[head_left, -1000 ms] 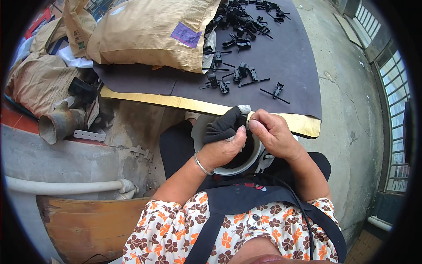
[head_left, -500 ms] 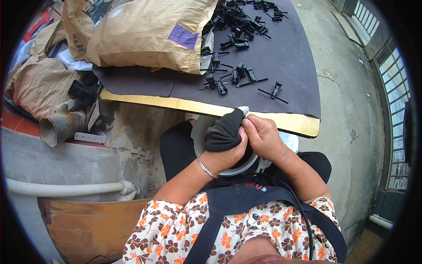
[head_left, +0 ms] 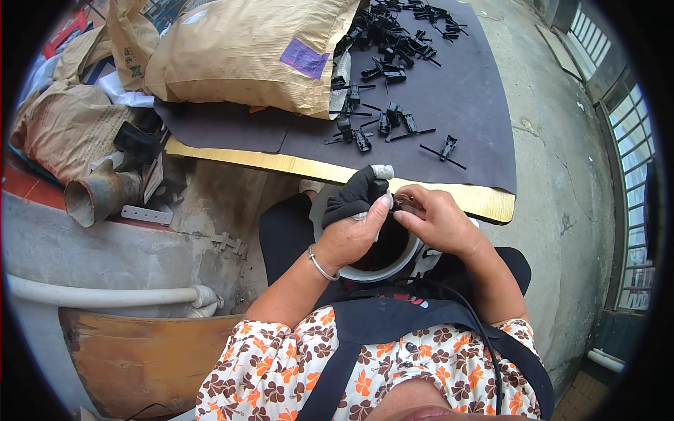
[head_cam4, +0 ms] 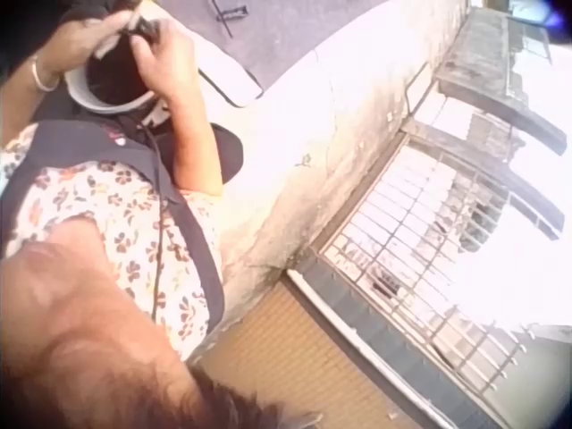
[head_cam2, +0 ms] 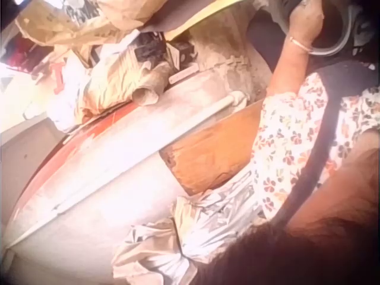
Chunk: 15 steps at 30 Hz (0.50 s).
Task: Assembling small black plastic components by hand at a workbench.
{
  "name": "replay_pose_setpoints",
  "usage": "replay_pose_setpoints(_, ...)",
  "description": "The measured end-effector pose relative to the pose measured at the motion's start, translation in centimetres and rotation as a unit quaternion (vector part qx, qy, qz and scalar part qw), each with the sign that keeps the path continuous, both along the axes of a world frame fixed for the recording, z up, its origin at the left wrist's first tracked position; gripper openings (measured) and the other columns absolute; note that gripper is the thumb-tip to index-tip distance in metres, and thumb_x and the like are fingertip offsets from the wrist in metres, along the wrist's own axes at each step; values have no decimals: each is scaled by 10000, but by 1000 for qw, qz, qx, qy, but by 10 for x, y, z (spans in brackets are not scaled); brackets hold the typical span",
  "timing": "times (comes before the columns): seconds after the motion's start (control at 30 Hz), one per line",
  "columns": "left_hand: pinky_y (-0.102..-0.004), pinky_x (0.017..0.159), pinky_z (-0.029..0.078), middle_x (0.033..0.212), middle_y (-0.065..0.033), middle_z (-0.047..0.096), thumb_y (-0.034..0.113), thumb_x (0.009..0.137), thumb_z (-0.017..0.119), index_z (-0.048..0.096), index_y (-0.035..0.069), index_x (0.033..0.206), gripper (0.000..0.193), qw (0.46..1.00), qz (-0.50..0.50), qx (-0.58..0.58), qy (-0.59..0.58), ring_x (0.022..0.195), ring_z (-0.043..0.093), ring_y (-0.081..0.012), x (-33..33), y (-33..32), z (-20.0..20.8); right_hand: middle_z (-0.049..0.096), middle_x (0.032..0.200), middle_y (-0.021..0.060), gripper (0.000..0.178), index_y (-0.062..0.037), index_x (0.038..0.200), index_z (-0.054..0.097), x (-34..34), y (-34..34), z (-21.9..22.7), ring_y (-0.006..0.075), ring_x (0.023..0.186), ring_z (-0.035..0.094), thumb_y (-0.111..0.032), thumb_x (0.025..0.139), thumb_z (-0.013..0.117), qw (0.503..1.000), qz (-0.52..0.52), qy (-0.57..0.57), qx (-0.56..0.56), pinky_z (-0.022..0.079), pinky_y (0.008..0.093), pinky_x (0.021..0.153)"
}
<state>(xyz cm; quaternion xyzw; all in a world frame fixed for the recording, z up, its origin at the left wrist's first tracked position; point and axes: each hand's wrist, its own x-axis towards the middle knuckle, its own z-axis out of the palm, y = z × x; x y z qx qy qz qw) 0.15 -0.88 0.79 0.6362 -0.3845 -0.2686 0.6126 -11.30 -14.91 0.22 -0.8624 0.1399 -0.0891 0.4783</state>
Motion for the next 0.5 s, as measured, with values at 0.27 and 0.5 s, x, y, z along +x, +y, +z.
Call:
replay_pose_setpoints(0.27, -201, 570, 437, 848, -17, 587, 90, 911, 492, 434, -8, 1264, 371, 999, 11, 38, 26, 634, 498, -53, 6, 0, -8, 588, 653, 98, 83, -16, 827, 632, 0, -9, 0, 238, 571, 574, -35, 756, 670, 968, 30, -238, -75, 457, 307, 545)
replay_pose_setpoints(0.5, -191, 592, 418, 822, -11, 563, 64, 881, 490, 522, -7, 1036, 173, 983, -144, 0, 115, 675, 503, -60, -6, -4, 0, 515, 675, -23, 135, -44, 866, 553, 3, 3, -16, 53, 555, 426, -3, 799, 663, 962, -21, -219, 159, 349, 204, 496)
